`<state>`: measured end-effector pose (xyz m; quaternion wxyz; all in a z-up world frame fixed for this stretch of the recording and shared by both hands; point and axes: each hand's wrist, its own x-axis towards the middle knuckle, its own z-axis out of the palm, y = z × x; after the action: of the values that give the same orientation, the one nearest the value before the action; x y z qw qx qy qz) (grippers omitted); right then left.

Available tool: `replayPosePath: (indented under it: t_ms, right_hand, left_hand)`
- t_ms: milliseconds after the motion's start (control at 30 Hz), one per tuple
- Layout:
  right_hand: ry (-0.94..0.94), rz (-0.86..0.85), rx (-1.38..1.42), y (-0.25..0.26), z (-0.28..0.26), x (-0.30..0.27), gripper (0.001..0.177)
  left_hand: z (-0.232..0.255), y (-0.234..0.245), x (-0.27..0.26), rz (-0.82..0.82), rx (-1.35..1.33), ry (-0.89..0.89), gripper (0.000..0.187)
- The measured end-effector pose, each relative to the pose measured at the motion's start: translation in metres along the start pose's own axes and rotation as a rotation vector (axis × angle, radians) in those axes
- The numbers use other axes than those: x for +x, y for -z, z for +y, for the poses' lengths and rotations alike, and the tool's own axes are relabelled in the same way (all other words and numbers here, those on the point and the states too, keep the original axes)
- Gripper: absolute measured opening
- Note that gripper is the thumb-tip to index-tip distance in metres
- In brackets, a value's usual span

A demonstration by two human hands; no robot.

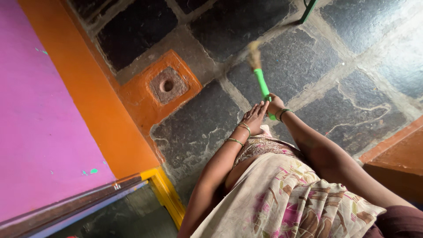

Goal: The person sweeps the stone floor with a hand broom, moving debris towards a small drain hole.

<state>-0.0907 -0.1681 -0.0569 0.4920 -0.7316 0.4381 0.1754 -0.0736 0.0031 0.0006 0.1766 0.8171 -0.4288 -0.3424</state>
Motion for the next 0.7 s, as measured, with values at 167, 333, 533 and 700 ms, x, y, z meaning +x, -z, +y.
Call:
replayPosePath:
  t_ms: [167, 333, 533, 700]
  right_hand:
    - [0.2, -0.237, -0.171, -0.025, 0.005, 0.001, 0.038]
    - [0.069, -0.346, -0.15, -0.075, 0.018, -0.019, 0.018]
    - [0.024, -0.277, -0.236, -0.09, 0.052, -0.058, 0.016]
    - [-0.249, -0.034, 0.146, -0.088, 0.069, -0.09, 0.015]
  left_hand:
    - [-0.012, 0.003, -0.022, 0.077, -0.016, -0.02, 0.138]
    - [-0.031, -0.004, -0.057, 0.013, -0.053, 0.052, 0.133]
    - [-0.043, -0.03, -0.112, -0.069, -0.05, 0.008, 0.124]
    - [-0.051, -0.051, -0.143, -0.089, -0.052, 0.001, 0.123]
